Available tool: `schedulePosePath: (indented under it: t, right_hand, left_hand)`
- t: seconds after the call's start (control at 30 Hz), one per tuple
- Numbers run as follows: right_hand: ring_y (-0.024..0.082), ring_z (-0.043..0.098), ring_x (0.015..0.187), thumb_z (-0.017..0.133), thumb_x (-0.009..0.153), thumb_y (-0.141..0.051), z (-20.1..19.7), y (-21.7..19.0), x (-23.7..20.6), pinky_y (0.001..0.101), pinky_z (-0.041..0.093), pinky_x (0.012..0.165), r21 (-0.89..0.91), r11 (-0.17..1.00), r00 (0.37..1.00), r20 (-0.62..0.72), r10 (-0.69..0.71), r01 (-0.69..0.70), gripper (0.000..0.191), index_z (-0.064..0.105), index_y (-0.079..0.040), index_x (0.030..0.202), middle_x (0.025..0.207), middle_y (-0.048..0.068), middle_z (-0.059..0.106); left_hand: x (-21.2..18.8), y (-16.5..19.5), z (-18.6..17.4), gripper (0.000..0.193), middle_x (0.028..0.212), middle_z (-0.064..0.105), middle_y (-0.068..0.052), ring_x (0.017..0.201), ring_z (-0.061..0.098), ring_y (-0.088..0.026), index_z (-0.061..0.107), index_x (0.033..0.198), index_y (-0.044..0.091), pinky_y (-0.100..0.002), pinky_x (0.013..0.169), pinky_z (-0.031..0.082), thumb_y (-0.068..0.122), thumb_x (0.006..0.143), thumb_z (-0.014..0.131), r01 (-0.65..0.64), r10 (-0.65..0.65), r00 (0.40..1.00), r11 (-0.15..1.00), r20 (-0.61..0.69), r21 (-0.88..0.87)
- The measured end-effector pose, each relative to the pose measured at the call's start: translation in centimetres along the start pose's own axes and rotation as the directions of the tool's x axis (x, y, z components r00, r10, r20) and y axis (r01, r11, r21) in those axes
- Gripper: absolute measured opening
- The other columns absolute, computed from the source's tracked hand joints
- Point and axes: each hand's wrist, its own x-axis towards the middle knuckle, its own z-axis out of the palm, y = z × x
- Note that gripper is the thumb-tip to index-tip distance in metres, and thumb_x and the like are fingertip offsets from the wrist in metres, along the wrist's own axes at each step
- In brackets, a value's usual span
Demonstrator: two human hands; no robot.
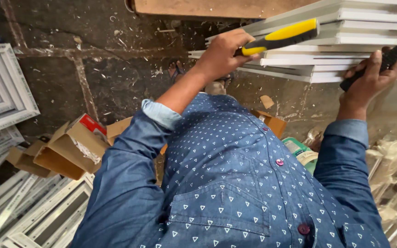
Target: The person assembles white uPVC window frame profiles on a work table, holding a frame section steady with one hand while tapping and pressing the profiles together with a mallet and a flat metal tool. They reposition the frame sections and continue fitting the joints along the frame.
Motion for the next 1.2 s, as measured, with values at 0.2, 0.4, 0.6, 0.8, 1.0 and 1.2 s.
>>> schedulePosePath:
  t: [0.2,0.4,0.6,0.8,1.0,1.2]
  right_hand:
    - [0.018,0.052,0.060,0.061,0.125,-0.003,0.1,-0.4,0.1,0.0336,0.048,0.053,-0.021,1.000,1.000,0.014,-0.005,0.005,0.022,0.044,-0.003,0.140,0.077,0.005,0.046]
    - [0.018,0.054,0.059,0.064,0.128,-0.005,0.3,-0.6,0.0,0.0336,0.048,0.052,-0.017,1.000,1.000,0.020,-0.006,0.006,0.019,0.045,-0.004,0.132,0.076,0.005,0.046]
    - [0.016,0.053,0.062,0.060,0.124,-0.002,0.8,-0.9,-0.1,0.0337,0.049,0.054,-0.034,0.999,1.000,0.022,-0.008,0.009,0.016,0.045,-0.004,0.130,0.081,0.005,0.049]
    - [0.017,0.057,0.064,0.060,0.124,-0.004,1.2,-1.5,-0.3,0.0335,0.051,0.055,-0.039,0.999,1.000,0.022,-0.014,0.015,0.017,0.045,-0.005,0.132,0.081,0.005,0.050]
    - [0.016,0.055,0.060,0.061,0.126,-0.005,1.4,-1.8,-0.4,0.0326,0.049,0.054,-0.040,0.999,1.000,0.024,-0.016,0.017,0.016,0.046,-0.005,0.130,0.079,0.005,0.048]
    - [0.016,0.052,0.063,0.061,0.125,-0.003,1.6,-2.0,-0.4,0.0331,0.049,0.055,-0.036,0.999,1.000,0.014,-0.003,0.003,0.015,0.047,-0.004,0.130,0.083,0.005,0.048]
  left_hand:
    - [-0.3,1.3,0.3,0.029,0.100,0.068,-0.014,0.092,0.068,-0.038,0.065,0.110,0.006,-0.044,0.077,0.054,0.027,0.096,0.079,-0.006,0.006,1.000,1.000,-0.004,0.029]
    - [-0.2,1.4,0.3,0.029,0.098,0.068,-0.016,0.091,0.068,-0.038,0.062,0.109,0.005,-0.046,0.077,0.053,0.029,0.098,0.075,-0.013,0.012,1.000,0.998,0.008,0.064]
    - [-0.2,1.4,0.6,0.027,0.089,0.068,-0.017,0.082,0.068,-0.038,0.061,0.105,0.006,-0.047,0.071,0.052,0.030,0.100,0.071,0.045,-0.046,0.999,0.998,0.011,0.038]
    - [-0.1,0.9,1.7,0.032,0.081,0.066,-0.016,0.078,0.068,-0.036,0.059,0.097,0.005,-0.046,0.067,0.049,0.034,0.101,0.069,0.093,-0.093,0.995,0.996,-0.021,0.017]
    - [-0.5,-0.4,4.2,0.033,0.065,0.054,-0.004,0.061,0.054,-0.015,0.063,0.090,0.006,-0.037,0.055,0.044,0.038,0.099,0.067,0.339,-0.358,0.933,0.903,-0.026,-0.263]
    - [-0.2,-1.7,5.3,0.023,0.061,0.047,0.009,0.046,0.041,-0.003,0.062,0.081,0.009,-0.024,0.039,0.030,0.028,0.092,0.070,0.628,-0.605,0.683,0.202,0.409,-0.751]
